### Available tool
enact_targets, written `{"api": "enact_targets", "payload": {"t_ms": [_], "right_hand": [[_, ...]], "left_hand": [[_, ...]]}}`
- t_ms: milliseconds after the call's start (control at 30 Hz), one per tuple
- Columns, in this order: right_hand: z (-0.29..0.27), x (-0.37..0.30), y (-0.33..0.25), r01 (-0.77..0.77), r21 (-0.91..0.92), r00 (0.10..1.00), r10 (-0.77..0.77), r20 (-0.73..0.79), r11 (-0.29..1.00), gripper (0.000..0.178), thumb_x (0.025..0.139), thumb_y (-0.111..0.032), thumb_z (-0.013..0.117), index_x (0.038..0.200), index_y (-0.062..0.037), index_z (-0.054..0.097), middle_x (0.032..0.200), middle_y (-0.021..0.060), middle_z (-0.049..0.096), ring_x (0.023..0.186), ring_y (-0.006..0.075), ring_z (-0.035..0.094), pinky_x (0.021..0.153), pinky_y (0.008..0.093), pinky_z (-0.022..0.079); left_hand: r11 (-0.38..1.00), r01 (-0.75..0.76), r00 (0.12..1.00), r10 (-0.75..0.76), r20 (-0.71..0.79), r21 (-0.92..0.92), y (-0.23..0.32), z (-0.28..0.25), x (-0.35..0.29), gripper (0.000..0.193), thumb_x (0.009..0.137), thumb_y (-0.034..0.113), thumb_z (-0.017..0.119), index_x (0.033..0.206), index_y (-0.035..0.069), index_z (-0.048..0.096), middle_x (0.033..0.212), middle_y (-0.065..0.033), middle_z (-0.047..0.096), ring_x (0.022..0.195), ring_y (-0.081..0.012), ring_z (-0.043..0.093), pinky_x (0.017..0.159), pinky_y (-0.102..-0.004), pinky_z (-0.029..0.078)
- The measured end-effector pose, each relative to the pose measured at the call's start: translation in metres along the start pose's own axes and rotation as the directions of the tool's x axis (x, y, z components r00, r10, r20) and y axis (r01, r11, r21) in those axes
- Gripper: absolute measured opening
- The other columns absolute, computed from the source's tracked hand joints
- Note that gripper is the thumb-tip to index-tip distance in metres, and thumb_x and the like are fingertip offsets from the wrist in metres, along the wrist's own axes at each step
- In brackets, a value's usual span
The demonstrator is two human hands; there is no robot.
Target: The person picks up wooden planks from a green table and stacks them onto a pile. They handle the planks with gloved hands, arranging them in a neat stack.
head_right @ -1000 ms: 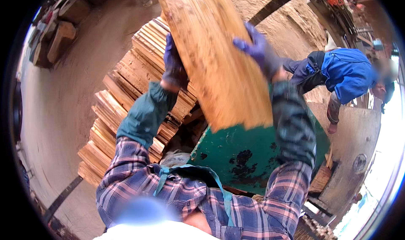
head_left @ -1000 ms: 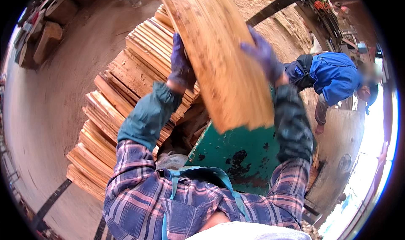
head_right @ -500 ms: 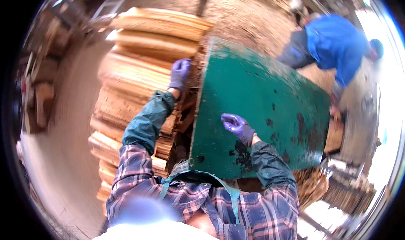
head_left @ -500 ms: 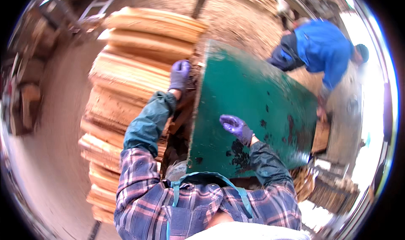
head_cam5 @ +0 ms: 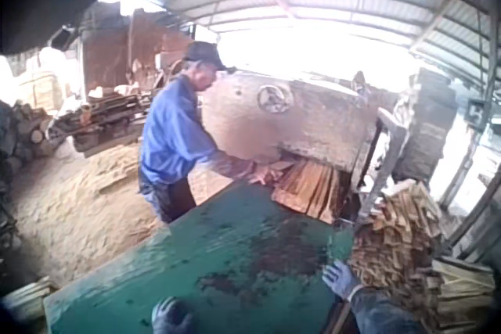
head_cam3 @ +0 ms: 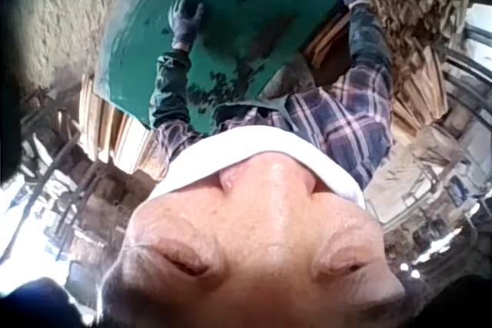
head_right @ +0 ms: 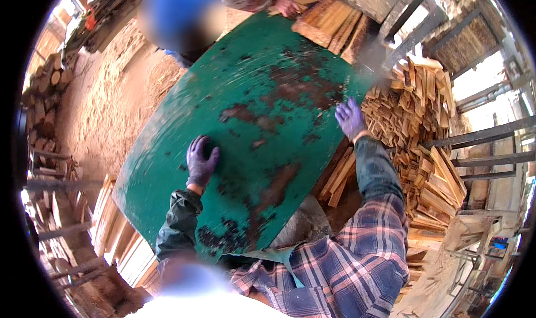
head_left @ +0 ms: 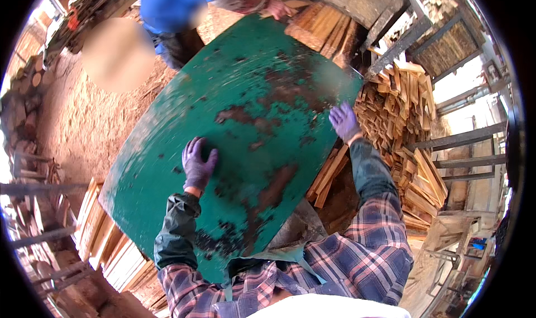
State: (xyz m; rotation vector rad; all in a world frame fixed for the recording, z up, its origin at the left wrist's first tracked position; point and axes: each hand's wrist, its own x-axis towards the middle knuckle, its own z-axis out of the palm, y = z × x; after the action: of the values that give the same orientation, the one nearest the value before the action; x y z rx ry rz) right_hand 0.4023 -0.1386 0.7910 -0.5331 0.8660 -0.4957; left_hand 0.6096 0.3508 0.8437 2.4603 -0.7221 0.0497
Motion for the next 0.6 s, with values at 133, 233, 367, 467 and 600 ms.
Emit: {"api": "enact_targets", "payload": {"t_ms": [133, 233, 367, 467, 600], "right_hand": [[0.115, 0.064, -0.074, 0.033, -0.142, 0.997, -0.022, 0.077, 0.989, 0.078, 0.095, -0.05, 0.064, 0.157, -0.0139, 0.033, 0.159, 0.0197, 0.03, 0.144, 0.0353, 0.035, 0.117, 0.0473, 0.032], [0.23, 0.097, -0.079, 0.123, -0.702, 0.984, 0.004, 0.177, 0.701, 0.071, 0.099, -0.049, 0.057, 0.155, -0.0105, 0.036, 0.157, 0.0221, 0.035, 0.135, 0.038, 0.046, 0.109, 0.0492, 0.043], [0.278, 0.153, -0.095, -0.061, -0.828, 0.996, -0.018, -0.085, 0.557, 0.101, 0.074, -0.06, 0.081, 0.146, 0.0006, 0.045, 0.144, 0.0207, 0.054, 0.132, 0.0305, 0.052, 0.104, 0.0415, 0.048], [0.275, 0.167, -0.086, 0.037, -0.705, 0.998, 0.013, 0.066, 0.709, 0.088, 0.073, -0.049, 0.085, 0.138, -0.0013, 0.048, 0.131, 0.0179, 0.058, 0.119, 0.0271, 0.056, 0.094, 0.038, 0.051], [0.282, 0.053, -0.072, -0.107, -0.453, 0.926, 0.255, 0.278, 0.885, 0.049, 0.084, -0.027, 0.082, 0.125, -0.0139, 0.058, 0.109, 0.0093, 0.064, 0.088, 0.021, 0.067, 0.067, 0.0343, 0.061]], "left_hand": [[0.983, -0.097, 0.985, 0.072, 0.158, 0.154, 0.077, 0.013, 0.075, 0.074, 0.079, 0.05, 0.074, 0.14, 0.017, 0.052, 0.151, -0.0151, 0.042, 0.141, -0.045, 0.032, 0.117, -0.0564, 0.023], [0.954, -0.089, 0.976, 0.026, 0.217, 0.287, 0.121, 0.053, 0.099, 0.084, 0.075, 0.05, 0.078, 0.144, 0.017, 0.045, 0.152, -0.0156, 0.04, 0.141, -0.0462, 0.032, 0.116, -0.0595, 0.024], [0.961, -0.11, 0.912, -0.004, 0.411, 0.254, 0.161, 0.037, 0.153, 0.092, 0.077, 0.057, 0.075, 0.152, 0.021, 0.035, 0.162, -0.0151, 0.026, 0.148, -0.0503, 0.018, 0.12, -0.0615, 0.014], [0.955, -0.067, 0.891, -0.073, 0.448, 0.289, 0.19, 0.032, 0.171, 0.092, 0.078, 0.058, 0.074, 0.153, 0.021, 0.035, 0.163, -0.0155, 0.023, 0.148, -0.0518, 0.016, 0.12, -0.0619, 0.016], [0.989, -0.067, 0.876, -0.004, 0.482, 0.131, 0.137, 0.016, 0.196, 0.087, 0.084, 0.06, 0.071, 0.151, 0.016, 0.038, 0.154, -0.015, 0.041, 0.143, -0.0369, 0.037, 0.118, -0.0515, 0.028]]}}
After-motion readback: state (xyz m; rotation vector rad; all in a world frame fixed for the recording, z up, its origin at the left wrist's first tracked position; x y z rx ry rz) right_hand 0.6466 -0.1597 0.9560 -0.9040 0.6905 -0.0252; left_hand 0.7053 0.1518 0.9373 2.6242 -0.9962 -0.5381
